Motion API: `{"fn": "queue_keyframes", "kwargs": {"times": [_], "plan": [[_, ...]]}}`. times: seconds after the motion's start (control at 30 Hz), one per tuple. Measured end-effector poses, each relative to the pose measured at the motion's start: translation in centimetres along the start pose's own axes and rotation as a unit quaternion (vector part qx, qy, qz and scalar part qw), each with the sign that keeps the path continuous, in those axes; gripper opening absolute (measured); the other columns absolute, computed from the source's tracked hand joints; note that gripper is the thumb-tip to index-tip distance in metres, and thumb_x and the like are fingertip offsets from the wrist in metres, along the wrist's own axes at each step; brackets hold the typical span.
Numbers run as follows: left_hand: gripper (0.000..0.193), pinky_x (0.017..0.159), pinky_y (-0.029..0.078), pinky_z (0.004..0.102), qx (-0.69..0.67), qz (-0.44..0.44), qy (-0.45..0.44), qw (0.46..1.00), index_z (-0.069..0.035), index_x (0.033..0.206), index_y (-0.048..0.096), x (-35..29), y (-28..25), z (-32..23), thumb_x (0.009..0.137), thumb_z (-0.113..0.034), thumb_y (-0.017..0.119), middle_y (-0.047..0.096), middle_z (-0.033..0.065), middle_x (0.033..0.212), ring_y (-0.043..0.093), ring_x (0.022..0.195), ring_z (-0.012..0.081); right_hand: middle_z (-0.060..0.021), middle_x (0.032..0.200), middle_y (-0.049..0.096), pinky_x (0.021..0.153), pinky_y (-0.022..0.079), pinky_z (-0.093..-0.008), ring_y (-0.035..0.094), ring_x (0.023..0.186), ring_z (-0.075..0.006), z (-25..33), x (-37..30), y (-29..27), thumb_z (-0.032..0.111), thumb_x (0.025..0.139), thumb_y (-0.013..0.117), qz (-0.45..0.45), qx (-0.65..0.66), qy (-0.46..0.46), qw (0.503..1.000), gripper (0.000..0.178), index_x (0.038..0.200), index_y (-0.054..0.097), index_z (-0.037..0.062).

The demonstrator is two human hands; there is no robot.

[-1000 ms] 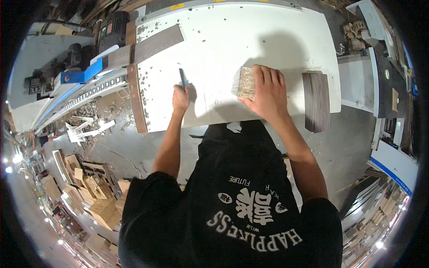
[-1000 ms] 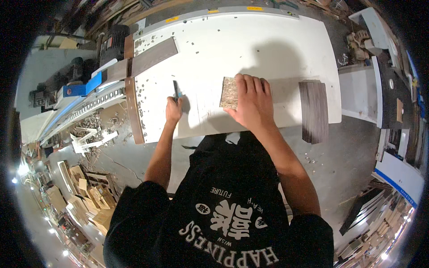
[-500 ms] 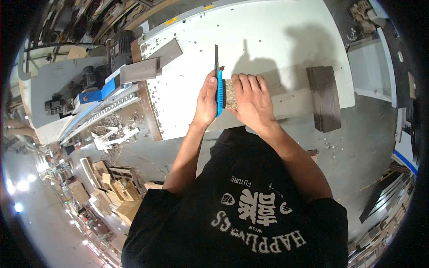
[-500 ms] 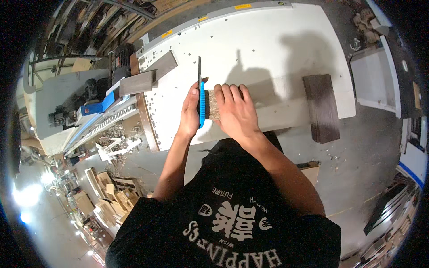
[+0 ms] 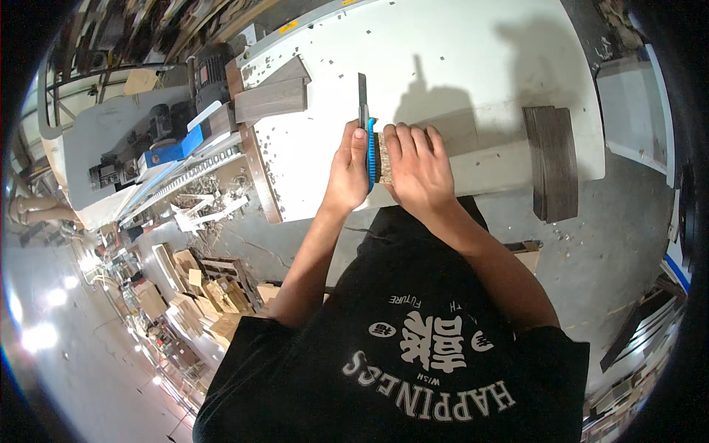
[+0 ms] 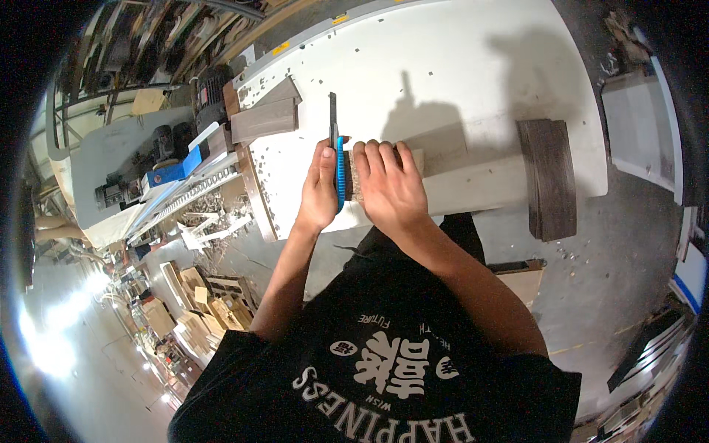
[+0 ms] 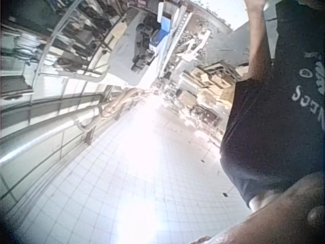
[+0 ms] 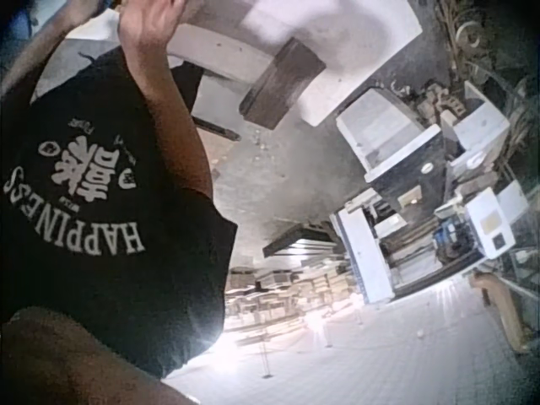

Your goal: Sorting and organizing small wood/composite panels on a workbench in a furniture factory.

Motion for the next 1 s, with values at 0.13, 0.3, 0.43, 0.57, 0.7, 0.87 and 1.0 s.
{"fn": "queue_keyframes", "kwargs": {"times": [0.13,0.3,0.43,0.57,0.7,0.87,1.0], "plan": [[0.044,0.082,0.055,0.0504,0.076,-0.025,0.04,0.996,-0.005,0.134,0.056,0.2,0.3,0.0,0.124,-0.041,0.034,0.07,0.0238,0.099,0.071,0.089,0.0437,-0.0107,0.118,0.066,0.111,0.045,-0.0431,0.062,0.114,-0.0251,0.1,0.4,-0.4,0.018,0.095,0.064,0.012,-0.001,-0.006,1.0,0.042,0.133,0.066,0.0001],[0.039,0.085,0.054,0.0616,0.154,-0.037,0.012,0.987,-0.006,0.138,0.052,0.0,0.7,-1.3,0.122,-0.038,0.037,0.073,0.0321,0.107,0.069,0.101,0.0583,-0.0102,0.118,0.066,0.112,0.045,-0.0439,0.062,0.114,-0.0251,0.1,0.4,-0.5,0.019,0.094,0.067,0.01,0.007,0.002,1.0,0.044,0.133,0.066,0.0002],[0.038,0.08,0.054,0.0628,0.231,-0.075,0.039,0.969,-0.006,0.138,0.051,-0.2,1.1,-0.9,0.123,-0.038,0.035,0.073,0.0337,0.096,0.071,0.095,0.0586,-0.0102,0.118,0.066,0.113,0.044,-0.0449,0.062,0.115,-0.0254,0.3,0.2,-0.3,0.02,0.093,0.069,0.016,0.001,0.002,1.0,0.046,0.135,0.066,0.0001],[0.044,0.081,0.056,0.0565,0.222,-0.061,0.032,0.973,-0.003,0.138,0.054,-0.3,0.7,-1.0,0.123,-0.041,0.036,0.075,0.0279,0.102,0.075,0.095,0.0485,-0.0105,0.123,0.065,0.117,0.042,-0.0454,0.061,0.12,-0.0247,0.3,-0.2,-0.3,0.026,0.088,0.078,0.037,-0.019,-0.004,0.999,0.06,0.14,0.063,-0.0003],[0.056,0.084,0.052,0.0322,-0.169,0.022,-0.045,0.984,-0.004,0.157,0.057,-0.5,-1.8,2.2,0.122,-0.045,0.041,0.061,0.0022,0.096,0.056,0.086,0.0148,-0.0126,0.133,0.062,0.12,0.04,-0.0458,0.058,0.128,-0.0278,0.4,-0.1,-0.7,0.037,0.073,0.099,0.082,0.006,0.006,0.997,0.094,0.148,0.055,-0.001],[0.058,0.072,0.048,0.03,-0.213,0.004,0.028,0.977,-0.004,0.161,0.054,-4.4,-3.6,3.2,0.121,-0.045,0.042,0.054,-0.0013,0.089,0.051,0.077,0.0123,-0.0128,0.136,0.062,0.121,0.039,-0.0462,0.058,0.13,-0.0272,0.5,-0.1,-0.8,0.039,0.073,0.099,0.094,-0.005,0.01,0.996,0.096,0.149,0.055,-0.001],[0.053,0.076,0.054,0.0401,0.097,-0.042,0.024,0.994,-0.004,0.16,0.054,-8.1,-3.7,2.9,0.121,-0.039,0.048,0.065,0.0084,0.095,0.063,0.08,0.0234,-0.0124,0.137,0.062,0.121,0.039,-0.0466,0.058,0.13,-0.0268,0.4,0.1,-0.8,0.039,0.073,0.099,0.088,0.0,0.011,0.996,0.096,0.149,0.056,-0.0005]]}}
Point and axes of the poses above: each hand's wrist, its own x-axis towards the middle knuckle, its own y-axis out of the palm, z = x × y, the point moved 3 cm from there along x, towards the middle knuckle
